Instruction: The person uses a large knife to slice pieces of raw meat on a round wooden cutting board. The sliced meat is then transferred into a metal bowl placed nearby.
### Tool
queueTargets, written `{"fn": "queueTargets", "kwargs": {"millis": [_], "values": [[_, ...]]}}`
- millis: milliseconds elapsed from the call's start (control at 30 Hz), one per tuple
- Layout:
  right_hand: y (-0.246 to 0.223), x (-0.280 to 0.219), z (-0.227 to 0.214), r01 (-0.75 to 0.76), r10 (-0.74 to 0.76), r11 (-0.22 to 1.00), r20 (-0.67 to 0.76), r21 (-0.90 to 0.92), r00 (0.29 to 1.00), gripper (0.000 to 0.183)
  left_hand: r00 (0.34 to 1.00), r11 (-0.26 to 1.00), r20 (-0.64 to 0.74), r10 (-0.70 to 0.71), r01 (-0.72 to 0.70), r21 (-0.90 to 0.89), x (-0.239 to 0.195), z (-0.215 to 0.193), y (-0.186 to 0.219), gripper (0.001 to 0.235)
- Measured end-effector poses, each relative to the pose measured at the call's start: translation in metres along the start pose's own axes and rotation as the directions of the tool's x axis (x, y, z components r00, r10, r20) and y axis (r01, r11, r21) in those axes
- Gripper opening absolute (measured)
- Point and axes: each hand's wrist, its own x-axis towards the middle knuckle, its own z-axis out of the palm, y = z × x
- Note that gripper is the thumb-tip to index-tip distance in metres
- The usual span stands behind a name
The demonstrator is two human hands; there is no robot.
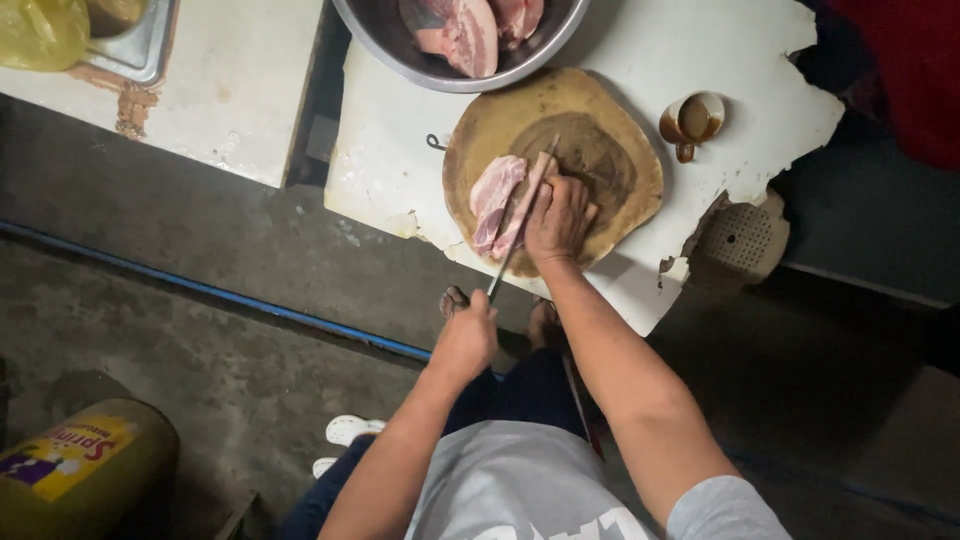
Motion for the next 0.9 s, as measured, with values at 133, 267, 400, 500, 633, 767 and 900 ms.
{"fn": "queueTargets", "kwargs": {"millis": [133,267,400,500,633,767,900], "values": [[0.000,0.002,0.004,0.013,-0.012,0.998,0.010,-0.056,1.000,0.012,1.000,1.000,-0.027,0.013,-0.013,0.005,0.001,-0.007,0.012,0.025],[0.008,0.000,0.012,0.007,-0.005,0.995,0.020,-0.104,1.000,0.012,1.000,1.000,0.021,-0.021,0.020,0.016,0.017,-0.028,0.031,0.025],[0.009,0.001,0.011,0.023,-0.020,0.992,0.032,-0.120,0.999,0.008,1.000,1.000,0.017,-0.002,0.002,-0.024,0.038,-0.049,0.055,0.021],[0.011,-0.003,0.014,0.046,-0.038,0.986,0.047,-0.161,0.998,0.007,1.000,0.999,0.009,0.001,-0.001,-0.049,0.023,-0.055,0.059,0.024],[0.002,0.000,0.010,0.036,-0.027,0.985,0.054,-0.167,0.998,0.010,0.995,0.996,0.065,-0.075,0.072,0.047,-0.004,-0.015,0.013,0.026],[0.000,0.001,0.007,-0.025,0.032,0.995,0.073,-0.098,0.997,0.012,0.996,0.994,0.020,-0.091,0.089,0.067,-0.009,0.020,-0.023,0.032],[0.003,0.000,0.006,-0.042,0.044,0.999,0.073,-0.031,0.996,0.017,1.000,0.993,-0.031,0.007,-0.003,0.115,0.015,0.027,-0.030,0.031]]}}
